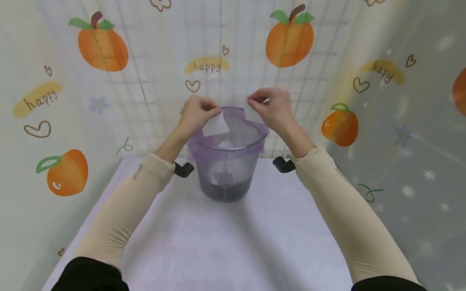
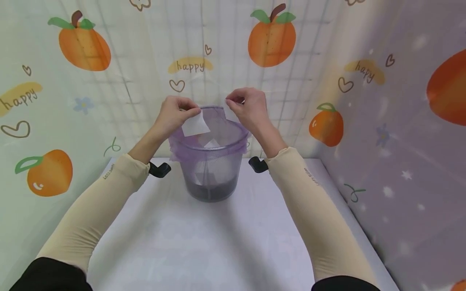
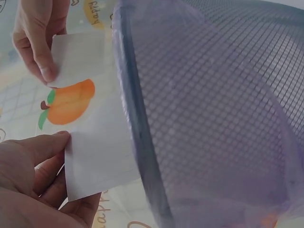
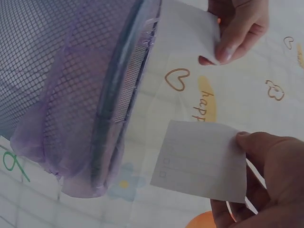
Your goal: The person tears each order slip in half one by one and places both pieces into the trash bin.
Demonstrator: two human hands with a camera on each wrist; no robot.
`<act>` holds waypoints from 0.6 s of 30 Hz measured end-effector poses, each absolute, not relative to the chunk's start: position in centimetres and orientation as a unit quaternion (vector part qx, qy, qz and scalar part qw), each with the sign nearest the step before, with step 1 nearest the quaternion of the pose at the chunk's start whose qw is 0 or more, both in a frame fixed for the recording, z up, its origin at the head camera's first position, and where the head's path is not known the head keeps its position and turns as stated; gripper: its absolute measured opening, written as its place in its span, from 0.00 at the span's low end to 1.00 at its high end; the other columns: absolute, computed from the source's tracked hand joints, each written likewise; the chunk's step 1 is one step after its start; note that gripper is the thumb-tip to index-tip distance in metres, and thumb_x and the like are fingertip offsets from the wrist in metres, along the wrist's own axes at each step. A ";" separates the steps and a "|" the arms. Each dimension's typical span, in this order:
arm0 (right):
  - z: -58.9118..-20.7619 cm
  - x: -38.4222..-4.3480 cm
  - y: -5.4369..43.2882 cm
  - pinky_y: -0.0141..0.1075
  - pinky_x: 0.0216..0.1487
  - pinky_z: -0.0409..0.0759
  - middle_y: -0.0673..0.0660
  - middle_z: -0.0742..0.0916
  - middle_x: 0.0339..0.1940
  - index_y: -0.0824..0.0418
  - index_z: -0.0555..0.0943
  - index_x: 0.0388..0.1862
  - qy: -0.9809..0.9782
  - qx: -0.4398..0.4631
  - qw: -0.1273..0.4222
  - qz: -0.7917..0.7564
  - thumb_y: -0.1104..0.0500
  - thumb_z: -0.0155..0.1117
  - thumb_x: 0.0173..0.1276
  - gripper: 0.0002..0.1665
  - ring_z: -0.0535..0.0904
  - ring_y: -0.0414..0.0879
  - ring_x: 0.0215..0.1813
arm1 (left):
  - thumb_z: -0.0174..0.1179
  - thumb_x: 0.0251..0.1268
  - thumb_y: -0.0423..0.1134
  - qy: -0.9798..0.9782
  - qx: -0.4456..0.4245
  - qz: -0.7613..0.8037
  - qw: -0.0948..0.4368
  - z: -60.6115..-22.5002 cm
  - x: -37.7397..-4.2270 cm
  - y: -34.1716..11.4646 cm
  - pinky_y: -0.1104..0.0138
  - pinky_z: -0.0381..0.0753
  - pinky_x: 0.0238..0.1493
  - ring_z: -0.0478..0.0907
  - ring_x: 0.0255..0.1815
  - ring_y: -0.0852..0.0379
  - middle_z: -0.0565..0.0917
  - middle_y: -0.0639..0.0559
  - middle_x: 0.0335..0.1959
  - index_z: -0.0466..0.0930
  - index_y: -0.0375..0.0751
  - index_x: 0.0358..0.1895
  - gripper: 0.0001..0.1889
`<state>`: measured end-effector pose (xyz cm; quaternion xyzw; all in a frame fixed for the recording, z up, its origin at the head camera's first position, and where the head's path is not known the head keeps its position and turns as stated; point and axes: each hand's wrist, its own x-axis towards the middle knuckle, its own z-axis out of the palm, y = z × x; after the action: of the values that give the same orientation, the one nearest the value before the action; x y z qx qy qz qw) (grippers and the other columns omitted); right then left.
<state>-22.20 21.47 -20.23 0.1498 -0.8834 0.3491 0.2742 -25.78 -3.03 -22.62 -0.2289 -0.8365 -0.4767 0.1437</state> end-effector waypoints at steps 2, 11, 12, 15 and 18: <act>-20.5 -22.6 21.4 0.27 0.37 0.76 0.59 0.93 0.41 0.59 0.93 0.43 -0.886 0.146 0.271 0.346 0.57 0.71 0.73 0.08 0.87 0.51 0.43 | 0.72 0.69 0.39 -0.840 -0.226 -0.470 0.152 -22.6 -26.0 -3.1 0.68 0.76 0.41 0.83 0.40 0.57 0.92 0.47 0.38 0.92 0.39 0.39 0.06; -21.7 -23.6 22.2 0.30 0.40 0.79 0.60 0.93 0.42 0.60 0.93 0.45 -0.888 0.145 0.270 0.343 0.57 0.70 0.75 0.09 0.88 0.53 0.44 | 0.72 0.68 0.38 -0.841 -0.224 -0.466 0.157 -22.5 -26.2 -2.7 0.69 0.77 0.39 0.83 0.38 0.57 0.92 0.46 0.36 0.93 0.39 0.38 0.06; -21.9 -23.6 22.4 0.31 0.41 0.80 0.60 0.93 0.42 0.60 0.93 0.45 -0.888 0.145 0.271 0.342 0.57 0.70 0.75 0.09 0.88 0.53 0.44 | 0.72 0.68 0.37 -0.841 -0.225 -0.466 0.157 -22.5 -26.2 -2.6 0.69 0.77 0.39 0.84 0.38 0.57 0.92 0.46 0.37 0.93 0.38 0.38 0.06; -22.2 -23.7 22.6 0.36 0.45 0.83 0.60 0.92 0.41 0.61 0.93 0.45 -0.886 0.152 0.277 0.339 0.58 0.70 0.75 0.09 0.88 0.53 0.43 | 0.72 0.68 0.38 -0.844 -0.223 -0.463 0.152 -22.6 -26.0 -2.4 0.69 0.79 0.38 0.85 0.38 0.55 0.92 0.44 0.38 0.93 0.37 0.39 0.07; -22.4 -23.7 22.7 0.40 0.48 0.86 0.60 0.93 0.41 0.60 0.93 0.46 -0.885 0.158 0.277 0.339 0.58 0.69 0.75 0.09 0.89 0.53 0.43 | 0.71 0.70 0.39 -0.845 -0.223 -0.462 0.149 -22.8 -25.9 -2.4 0.69 0.81 0.40 0.87 0.39 0.55 0.93 0.44 0.40 0.93 0.37 0.40 0.08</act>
<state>-23.67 22.73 -22.41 0.1576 -0.8854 0.3386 0.2768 -25.91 -2.40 -22.77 -0.2228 -0.8452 -0.4622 0.1493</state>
